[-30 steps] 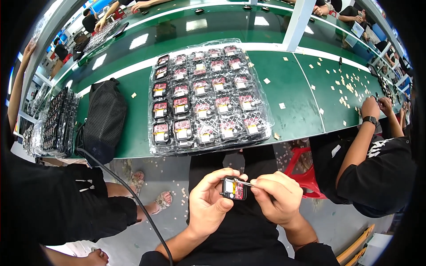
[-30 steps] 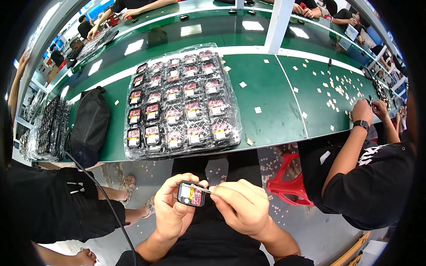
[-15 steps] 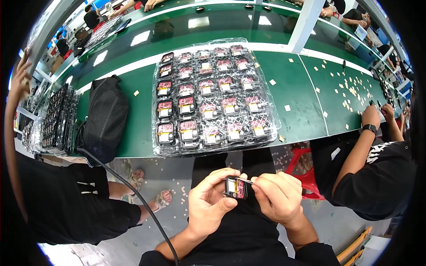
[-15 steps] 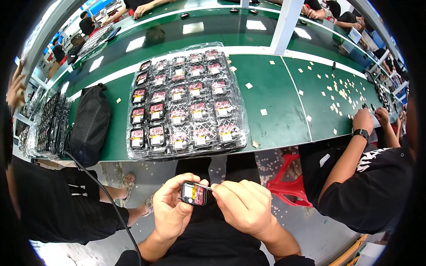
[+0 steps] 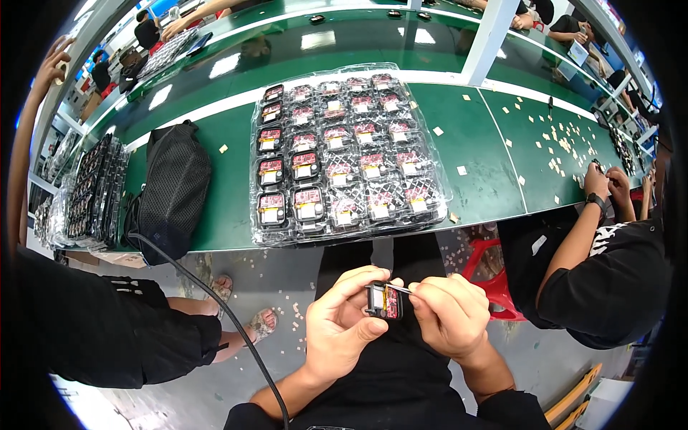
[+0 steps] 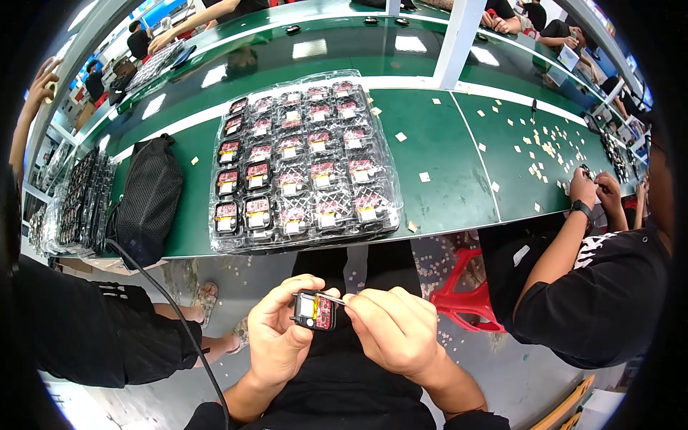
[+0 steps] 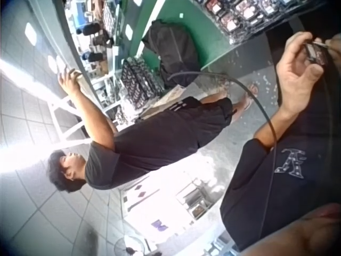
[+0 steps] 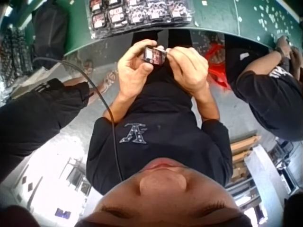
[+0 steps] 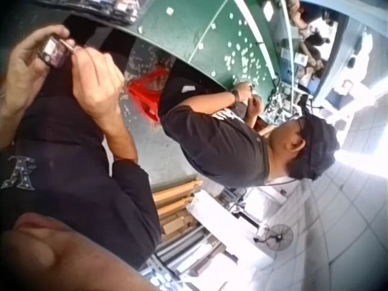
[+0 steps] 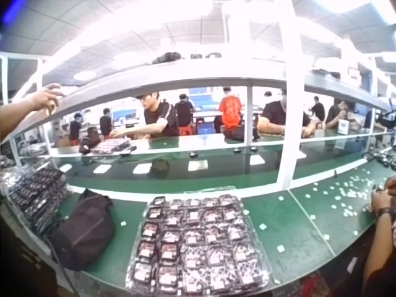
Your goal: Assemble small electronic components by applying adhesive pieces.
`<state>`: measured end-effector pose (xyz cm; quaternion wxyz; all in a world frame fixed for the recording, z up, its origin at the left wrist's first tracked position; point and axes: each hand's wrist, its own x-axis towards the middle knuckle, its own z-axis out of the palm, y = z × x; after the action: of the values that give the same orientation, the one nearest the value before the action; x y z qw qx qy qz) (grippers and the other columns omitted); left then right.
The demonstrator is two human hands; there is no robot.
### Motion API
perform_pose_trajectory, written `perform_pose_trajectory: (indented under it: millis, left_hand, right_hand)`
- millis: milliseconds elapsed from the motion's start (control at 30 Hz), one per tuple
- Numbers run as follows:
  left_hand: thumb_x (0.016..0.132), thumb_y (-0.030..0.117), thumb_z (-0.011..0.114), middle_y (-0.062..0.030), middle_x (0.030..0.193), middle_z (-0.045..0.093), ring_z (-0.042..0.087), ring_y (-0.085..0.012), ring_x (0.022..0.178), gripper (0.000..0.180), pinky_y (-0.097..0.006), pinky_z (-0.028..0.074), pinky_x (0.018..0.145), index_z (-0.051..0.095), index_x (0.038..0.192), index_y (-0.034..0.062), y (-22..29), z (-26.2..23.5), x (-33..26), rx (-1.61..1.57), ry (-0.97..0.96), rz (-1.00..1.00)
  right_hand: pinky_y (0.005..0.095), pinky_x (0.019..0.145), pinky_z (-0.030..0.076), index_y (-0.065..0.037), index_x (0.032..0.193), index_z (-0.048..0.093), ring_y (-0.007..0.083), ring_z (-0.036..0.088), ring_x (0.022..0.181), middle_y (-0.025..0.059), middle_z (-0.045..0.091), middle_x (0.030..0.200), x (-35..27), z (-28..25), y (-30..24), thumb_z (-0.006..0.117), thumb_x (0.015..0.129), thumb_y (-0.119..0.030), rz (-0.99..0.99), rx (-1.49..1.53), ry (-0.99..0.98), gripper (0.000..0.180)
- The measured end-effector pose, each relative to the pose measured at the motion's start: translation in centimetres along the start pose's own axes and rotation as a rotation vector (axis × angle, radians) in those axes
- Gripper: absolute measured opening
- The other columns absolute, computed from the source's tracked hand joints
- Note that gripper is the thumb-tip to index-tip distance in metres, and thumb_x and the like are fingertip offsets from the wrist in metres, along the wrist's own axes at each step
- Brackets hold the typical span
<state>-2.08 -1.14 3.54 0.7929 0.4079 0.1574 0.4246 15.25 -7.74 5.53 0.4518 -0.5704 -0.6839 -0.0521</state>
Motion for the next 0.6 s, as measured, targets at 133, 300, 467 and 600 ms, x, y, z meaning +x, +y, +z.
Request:
perform_pose_trajectory:
  millis: [133,300,467,600]
  left_hand:
    - [0.086,0.015,0.082,-0.0160,0.139,0.050,0.059,-0.0299,0.127,0.062,-0.040,0.049,0.108,0.054,0.136,-0.0098,0.1,0.6,-0.2,-0.010,0.020,0.001]
    - [0.087,0.011,0.081,-0.0164,0.139,0.051,0.059,-0.0296,0.127,0.059,-0.040,0.048,0.108,0.055,0.135,-0.0107,0.3,0.7,0.0,0.031,0.036,0.010]
    - [0.084,0.004,0.082,-0.0180,0.139,0.051,0.058,-0.0304,0.129,0.058,-0.040,0.050,0.106,0.056,0.134,-0.0092,0.7,0.3,0.9,0.034,0.019,-0.002]
    - [0.079,0.002,0.085,-0.0191,0.134,0.054,0.058,-0.0343,0.128,0.060,-0.043,0.053,0.102,0.058,0.132,-0.0056,2.8,-0.9,2.5,0.216,-0.044,0.150]
  right_hand:
    - [0.0301,0.051,0.049,0.003,0.096,0.070,0.0221,0.063,0.061,0.0107,0.068,0.085,-0.7,0.6,-0.5,0.078,0.078,0.001,0.001,-0.028,0.057,0.020]
    - [0.0300,0.051,0.048,0.002,0.095,0.070,0.0213,0.062,0.059,0.0106,0.068,0.085,-0.5,0.5,-0.5,0.078,0.077,0.000,-0.018,-0.082,0.041,0.020]
    - [0.0299,0.052,0.048,0.000,0.095,0.071,0.0213,0.062,0.059,0.0104,0.068,0.084,0.7,-0.3,-0.1,0.078,0.077,0.000,-0.006,-0.082,-0.037,0.020]
    - [0.0299,0.056,0.050,0.001,0.096,0.071,0.0241,0.063,0.061,0.0114,0.068,0.082,1.7,-0.6,2.2,0.077,0.078,0.002,0.090,0.058,0.094,0.019]
